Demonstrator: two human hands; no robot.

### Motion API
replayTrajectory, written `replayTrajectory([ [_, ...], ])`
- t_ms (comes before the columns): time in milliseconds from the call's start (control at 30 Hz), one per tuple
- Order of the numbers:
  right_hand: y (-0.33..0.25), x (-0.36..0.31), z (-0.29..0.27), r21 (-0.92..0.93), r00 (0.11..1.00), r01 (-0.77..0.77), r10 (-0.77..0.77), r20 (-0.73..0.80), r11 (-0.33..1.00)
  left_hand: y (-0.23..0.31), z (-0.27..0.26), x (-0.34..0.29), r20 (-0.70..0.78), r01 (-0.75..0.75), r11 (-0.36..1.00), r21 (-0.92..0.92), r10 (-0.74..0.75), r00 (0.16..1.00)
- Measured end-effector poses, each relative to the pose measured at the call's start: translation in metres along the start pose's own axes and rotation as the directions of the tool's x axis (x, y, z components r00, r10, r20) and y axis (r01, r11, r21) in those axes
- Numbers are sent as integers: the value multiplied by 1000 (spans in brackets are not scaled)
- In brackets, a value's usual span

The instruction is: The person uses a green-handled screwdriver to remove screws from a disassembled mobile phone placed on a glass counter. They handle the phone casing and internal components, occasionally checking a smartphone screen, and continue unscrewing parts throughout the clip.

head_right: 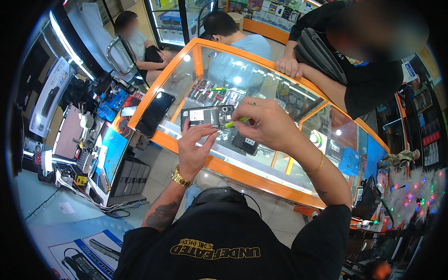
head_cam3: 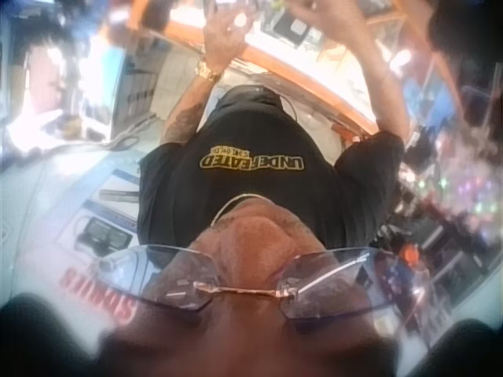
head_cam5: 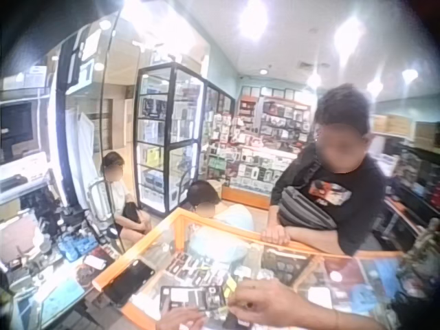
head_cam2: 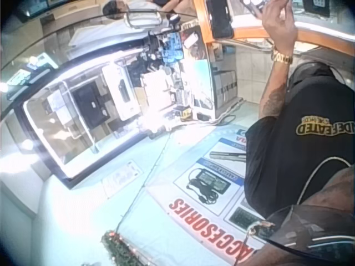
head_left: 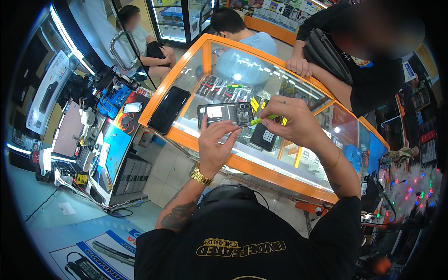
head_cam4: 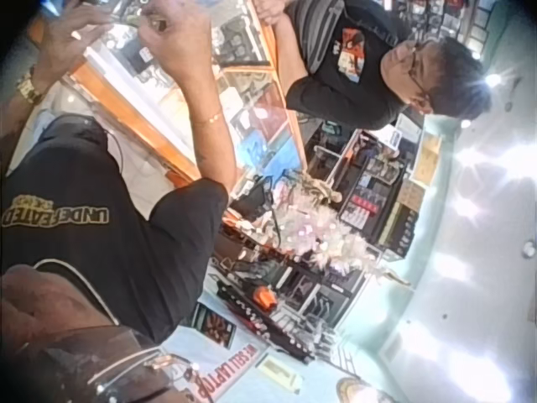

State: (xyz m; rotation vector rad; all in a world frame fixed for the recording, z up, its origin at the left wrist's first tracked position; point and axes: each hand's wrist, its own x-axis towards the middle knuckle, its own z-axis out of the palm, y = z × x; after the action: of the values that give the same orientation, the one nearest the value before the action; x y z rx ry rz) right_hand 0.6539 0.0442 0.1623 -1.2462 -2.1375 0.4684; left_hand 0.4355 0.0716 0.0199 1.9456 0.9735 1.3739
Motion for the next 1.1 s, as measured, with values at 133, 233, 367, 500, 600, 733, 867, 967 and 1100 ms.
replayTrajectory([
  [133,6,-1,-5,-38,1000,-10,10,-14,999,0,1,1,-5,1,1000,31,-1,1000],
  [233,13,0,-9,-94,999,-37,35,-24,995,-2,3,1,3,-15,996,91,15,1000],
  [367,30,1,-8,-283,999,-45,40,-24,958,-3,8,1,75,-68,969,239,52,996],
  [500,37,1,-5,-306,1000,-28,27,-7,952,-2,10,0,120,-101,938,330,65,991],
  [600,40,1,-1,-289,1000,-25,25,-5,957,-3,10,0,125,-99,937,334,60,990],
  [733,40,3,1,-284,1000,-24,27,6,959,-1,10,-1,116,-89,935,344,52,992],
  [867,42,2,2,-279,999,-29,32,8,960,-2,10,-1,115,-90,934,345,53,992],
  [967,44,2,3,-277,999,-36,41,11,960,-2,10,-1,116,-92,933,348,55,992],
  [1100,46,3,4,-259,999,-48,50,1,965,-3,10,-1,118,-92,933,347,53,992],
])
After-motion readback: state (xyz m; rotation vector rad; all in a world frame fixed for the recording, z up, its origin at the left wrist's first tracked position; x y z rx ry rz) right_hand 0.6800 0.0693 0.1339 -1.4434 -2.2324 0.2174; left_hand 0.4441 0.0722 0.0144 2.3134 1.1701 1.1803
